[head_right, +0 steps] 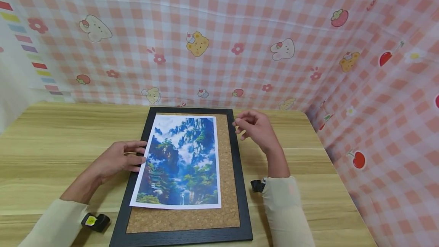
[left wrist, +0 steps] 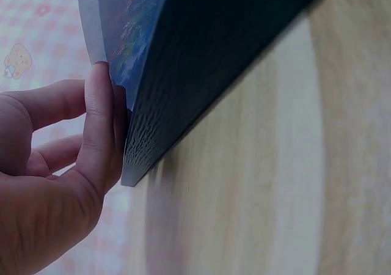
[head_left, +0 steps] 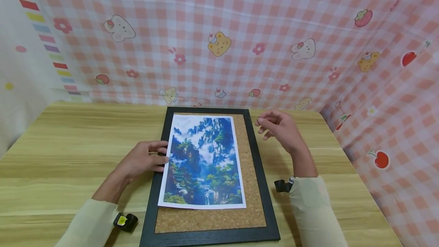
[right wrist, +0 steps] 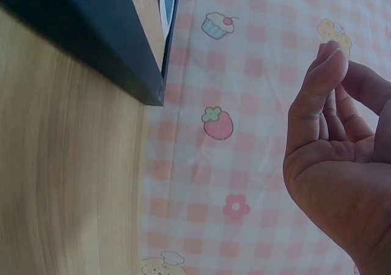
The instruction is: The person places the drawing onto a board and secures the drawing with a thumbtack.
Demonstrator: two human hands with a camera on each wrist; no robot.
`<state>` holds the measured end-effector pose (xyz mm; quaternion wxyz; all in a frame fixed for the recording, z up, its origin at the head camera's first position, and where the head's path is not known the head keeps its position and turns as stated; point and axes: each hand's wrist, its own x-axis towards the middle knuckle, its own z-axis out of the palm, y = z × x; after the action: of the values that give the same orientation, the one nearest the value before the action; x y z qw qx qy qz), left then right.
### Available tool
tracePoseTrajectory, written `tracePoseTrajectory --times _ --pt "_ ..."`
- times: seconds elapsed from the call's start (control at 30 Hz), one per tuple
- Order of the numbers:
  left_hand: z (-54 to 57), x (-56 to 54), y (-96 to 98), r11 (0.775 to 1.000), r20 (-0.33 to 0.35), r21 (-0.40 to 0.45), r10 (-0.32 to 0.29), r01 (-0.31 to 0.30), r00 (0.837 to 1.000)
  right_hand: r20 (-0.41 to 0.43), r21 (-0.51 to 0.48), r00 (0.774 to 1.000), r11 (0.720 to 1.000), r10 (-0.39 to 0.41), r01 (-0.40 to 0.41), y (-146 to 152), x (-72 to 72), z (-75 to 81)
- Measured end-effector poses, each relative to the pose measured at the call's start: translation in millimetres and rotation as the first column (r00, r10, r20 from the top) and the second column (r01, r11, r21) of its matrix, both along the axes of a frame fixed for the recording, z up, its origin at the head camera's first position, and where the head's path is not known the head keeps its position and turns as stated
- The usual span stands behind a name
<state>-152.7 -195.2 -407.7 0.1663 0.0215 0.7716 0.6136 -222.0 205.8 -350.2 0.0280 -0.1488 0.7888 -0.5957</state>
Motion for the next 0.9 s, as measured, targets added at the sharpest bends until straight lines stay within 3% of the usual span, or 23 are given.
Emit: tracePoseTrajectory --times 0.67,0.9 --pt "3.0 -1.1 7.2 1.000 0.014 -0.024 -0.012 0.012 1.000 0.040 0.032 0.999 0.999 0.017 -0.018 -24 -8.2 -0.9" --pt "1.8 0.1 7.9 0.999 -0.001 -0.033 -0.016 0.016 1.000 0.090 0.012 0.996 1.000 0.007 -0.008 -34 -11.3 2.3"
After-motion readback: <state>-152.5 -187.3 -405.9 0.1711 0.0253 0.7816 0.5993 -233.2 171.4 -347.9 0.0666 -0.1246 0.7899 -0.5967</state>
